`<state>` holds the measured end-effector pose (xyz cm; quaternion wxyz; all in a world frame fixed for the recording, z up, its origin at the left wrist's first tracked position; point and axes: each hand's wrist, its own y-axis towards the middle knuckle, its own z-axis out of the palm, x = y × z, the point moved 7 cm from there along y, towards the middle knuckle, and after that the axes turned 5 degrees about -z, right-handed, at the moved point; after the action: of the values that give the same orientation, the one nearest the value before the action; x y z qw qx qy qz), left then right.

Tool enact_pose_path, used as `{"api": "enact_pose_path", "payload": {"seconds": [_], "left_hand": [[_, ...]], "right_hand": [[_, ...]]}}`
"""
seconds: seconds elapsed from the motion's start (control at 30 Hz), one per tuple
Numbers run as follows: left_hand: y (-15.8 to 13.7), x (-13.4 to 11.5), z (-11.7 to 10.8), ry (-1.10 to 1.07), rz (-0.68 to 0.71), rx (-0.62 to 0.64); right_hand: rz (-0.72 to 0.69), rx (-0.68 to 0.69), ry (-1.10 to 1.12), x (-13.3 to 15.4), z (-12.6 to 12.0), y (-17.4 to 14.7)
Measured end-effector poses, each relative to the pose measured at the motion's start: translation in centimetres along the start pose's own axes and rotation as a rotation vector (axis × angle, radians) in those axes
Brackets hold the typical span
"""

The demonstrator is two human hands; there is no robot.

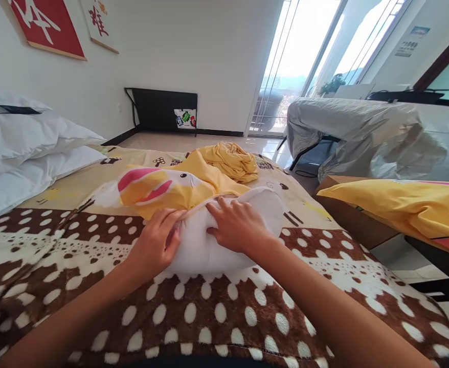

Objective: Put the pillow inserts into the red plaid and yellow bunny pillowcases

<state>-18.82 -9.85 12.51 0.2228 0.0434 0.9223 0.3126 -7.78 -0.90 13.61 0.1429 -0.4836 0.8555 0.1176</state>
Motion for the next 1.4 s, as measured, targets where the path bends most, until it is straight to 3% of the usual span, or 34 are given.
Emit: {"api": "enact_pose_path", "payload": {"seconds": [0.13, 0.27, 0.37, 0.53, 0.63, 0.7, 0.87, 1.0, 1.1, 1.23, 1.4], "left_hand": [[-2.1, 4.0, -1.6, -0.174, -0.085, 0.123], [-3.5, 7.7, -0.6, -0.285, -0.224, 0.267], [-2.7, 8.0, 0.2, -0.249, -0.247, 0.174], [-0.3, 6.7, 1.3, -0.151, -0.286, 0.032], [0.3, 6.4, 1.3, -0.139, -0.320, -0.028], [0.5, 6.3, 1.2, -0.143, -0.336, -0.047], [1.0, 6.0, 0.8, -0.214, -0.319, -0.122], [0.7, 6.9, 0.8, -0.270, -0.363, -0.221], [0.1, 7.3, 1.2, -0.250, -0.389, -0.264], [-0.5, 5.7, 1.1, -0.111, -0.241, -0.252], [-0.3, 4.2, 0.8, -0.093, 0.016, 0.019]], "right_hand": [[0.047, -0.052, 0.008, -1.7, -0.2, -1.2], [0.073, -0.193, -0.065, -2.0, -0.7, -2.4], [0.119, -0.292, -0.177, -1.8, -1.3, -3.7], [0.305, -0.307, -0.305, -2.1, -2.7, -6.2], [0.383, -0.385, -0.347, -1.0, -4.0, -8.0], [0.326, -0.481, -0.362, 1.1, -4.5, -8.7], [-0.103, -0.536, -0.245, 7.8, -2.1, -6.9], [-0.142, -0.470, -0.197, 8.5, 0.4, -2.5], [-0.149, -0.399, -0.184, 8.0, 0.7, 0.8], [-0.102, -0.333, -0.148, 6.3, -0.2, 2.8], [0.025, -0.371, -0.102, 3.4, -0.2, 0.3]]}}
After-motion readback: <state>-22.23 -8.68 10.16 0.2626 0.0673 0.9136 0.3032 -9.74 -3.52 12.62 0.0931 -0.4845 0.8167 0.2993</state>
